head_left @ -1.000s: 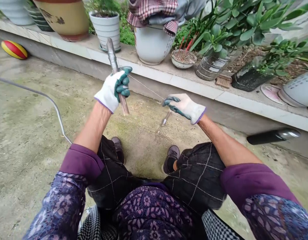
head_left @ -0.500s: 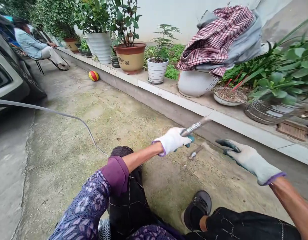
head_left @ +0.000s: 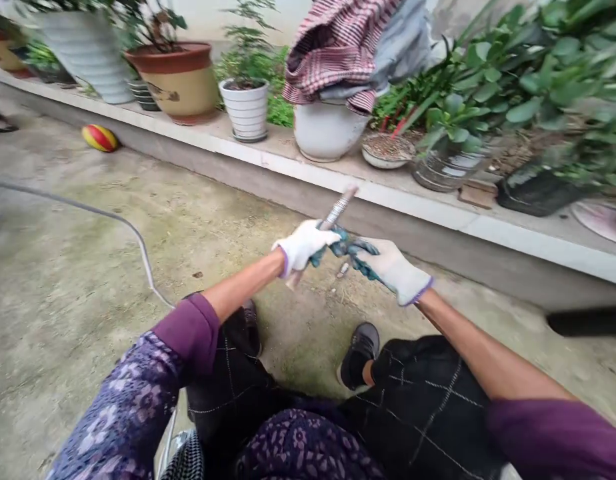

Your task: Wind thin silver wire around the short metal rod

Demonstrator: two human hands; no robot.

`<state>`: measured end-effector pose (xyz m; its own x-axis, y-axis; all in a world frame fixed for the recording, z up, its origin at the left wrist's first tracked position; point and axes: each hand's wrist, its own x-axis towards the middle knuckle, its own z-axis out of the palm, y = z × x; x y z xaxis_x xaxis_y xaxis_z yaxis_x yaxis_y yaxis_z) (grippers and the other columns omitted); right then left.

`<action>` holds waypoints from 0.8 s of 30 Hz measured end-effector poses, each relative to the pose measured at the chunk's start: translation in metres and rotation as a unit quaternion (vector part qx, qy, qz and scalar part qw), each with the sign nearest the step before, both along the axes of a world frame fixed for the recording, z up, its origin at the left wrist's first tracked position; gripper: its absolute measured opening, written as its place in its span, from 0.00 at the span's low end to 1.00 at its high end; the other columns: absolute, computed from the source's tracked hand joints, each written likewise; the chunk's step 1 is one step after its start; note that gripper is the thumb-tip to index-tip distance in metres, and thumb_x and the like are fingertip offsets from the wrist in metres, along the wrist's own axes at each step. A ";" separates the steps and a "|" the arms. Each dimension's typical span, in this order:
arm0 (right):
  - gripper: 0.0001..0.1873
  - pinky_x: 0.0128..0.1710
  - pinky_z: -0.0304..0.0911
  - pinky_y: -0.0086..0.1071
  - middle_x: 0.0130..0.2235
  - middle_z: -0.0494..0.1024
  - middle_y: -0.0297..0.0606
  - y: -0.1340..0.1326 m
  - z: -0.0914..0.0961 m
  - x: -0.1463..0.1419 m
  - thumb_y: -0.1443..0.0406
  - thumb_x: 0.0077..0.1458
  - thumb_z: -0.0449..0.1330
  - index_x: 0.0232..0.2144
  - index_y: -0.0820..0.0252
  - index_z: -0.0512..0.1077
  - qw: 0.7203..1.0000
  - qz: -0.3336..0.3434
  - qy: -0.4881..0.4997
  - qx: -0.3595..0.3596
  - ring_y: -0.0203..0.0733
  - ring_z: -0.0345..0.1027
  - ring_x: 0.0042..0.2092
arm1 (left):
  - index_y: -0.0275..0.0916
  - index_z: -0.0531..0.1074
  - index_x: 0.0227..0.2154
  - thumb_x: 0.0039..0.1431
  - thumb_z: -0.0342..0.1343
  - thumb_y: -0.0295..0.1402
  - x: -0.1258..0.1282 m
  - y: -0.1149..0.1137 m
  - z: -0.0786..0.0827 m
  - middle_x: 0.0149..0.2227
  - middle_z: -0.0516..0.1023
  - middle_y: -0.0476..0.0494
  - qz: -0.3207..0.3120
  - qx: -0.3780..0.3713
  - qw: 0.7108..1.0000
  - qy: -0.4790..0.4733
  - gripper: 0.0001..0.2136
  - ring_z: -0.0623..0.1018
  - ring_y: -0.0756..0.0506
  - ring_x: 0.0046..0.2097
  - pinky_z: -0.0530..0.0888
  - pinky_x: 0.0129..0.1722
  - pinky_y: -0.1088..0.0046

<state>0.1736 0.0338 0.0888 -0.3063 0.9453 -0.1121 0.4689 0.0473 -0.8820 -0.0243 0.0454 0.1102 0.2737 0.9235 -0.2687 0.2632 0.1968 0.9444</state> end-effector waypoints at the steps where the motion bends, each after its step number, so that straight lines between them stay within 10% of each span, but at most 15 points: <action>1: 0.09 0.29 0.63 0.32 0.25 0.74 0.34 -0.002 0.000 0.003 0.60 0.54 0.58 0.29 0.58 0.74 0.998 0.011 -0.051 0.026 0.37 0.65 0.25 | 0.37 0.75 0.42 0.60 0.59 0.33 -0.002 0.007 0.001 0.26 0.74 0.51 -0.028 0.002 0.999 0.021 0.09 0.59 0.56 0.18 0.62 0.17 0.78; 4: 0.09 0.32 0.60 0.31 0.29 0.77 0.35 -0.016 0.010 0.008 0.65 0.57 0.56 0.33 0.57 0.78 0.980 0.052 -0.173 0.087 0.38 0.66 0.30 | 0.39 0.76 0.50 0.62 0.55 0.31 -0.006 0.025 -0.006 0.28 0.77 0.47 -0.119 0.057 0.973 0.190 0.15 0.67 0.52 0.20 0.66 0.21 0.76; 10: 0.09 0.33 0.57 0.32 0.31 0.79 0.37 -0.006 0.033 0.036 0.62 0.60 0.60 0.38 0.54 0.81 0.932 0.034 -0.336 0.130 0.41 0.68 0.32 | 0.38 0.79 0.49 0.64 0.48 0.25 0.023 0.022 -0.040 0.35 0.82 0.33 -0.288 0.261 0.735 0.555 0.17 0.82 0.36 0.39 0.73 0.38 0.64; 12: 0.09 0.34 0.58 0.30 0.33 0.80 0.36 0.013 0.024 0.053 0.64 0.59 0.60 0.38 0.56 0.81 0.936 0.001 -0.330 0.123 0.41 0.70 0.35 | 0.40 0.79 0.49 0.64 0.49 0.28 0.034 0.017 -0.039 0.35 0.83 0.36 -0.316 0.256 0.744 0.529 0.16 0.82 0.38 0.39 0.73 0.38 0.66; 18: 0.14 0.36 0.61 0.30 0.39 0.82 0.40 0.017 -0.028 0.051 0.64 0.65 0.55 0.43 0.60 0.80 0.939 0.036 -0.336 0.055 0.42 0.73 0.38 | 0.41 0.80 0.49 0.66 0.51 0.35 0.033 0.031 -0.029 0.38 0.83 0.44 -0.213 0.218 0.888 0.344 0.15 0.78 0.47 0.35 0.70 0.34 0.74; 24: 0.15 0.35 0.59 0.34 0.39 0.82 0.45 -0.007 -0.016 0.000 0.61 0.68 0.53 0.45 0.58 0.78 0.866 0.190 -0.454 0.087 0.45 0.73 0.36 | 0.37 0.81 0.46 0.64 0.50 0.27 0.023 0.052 -0.059 0.38 0.82 0.32 -0.287 0.228 0.741 0.563 0.15 0.82 0.38 0.40 0.72 0.40 0.66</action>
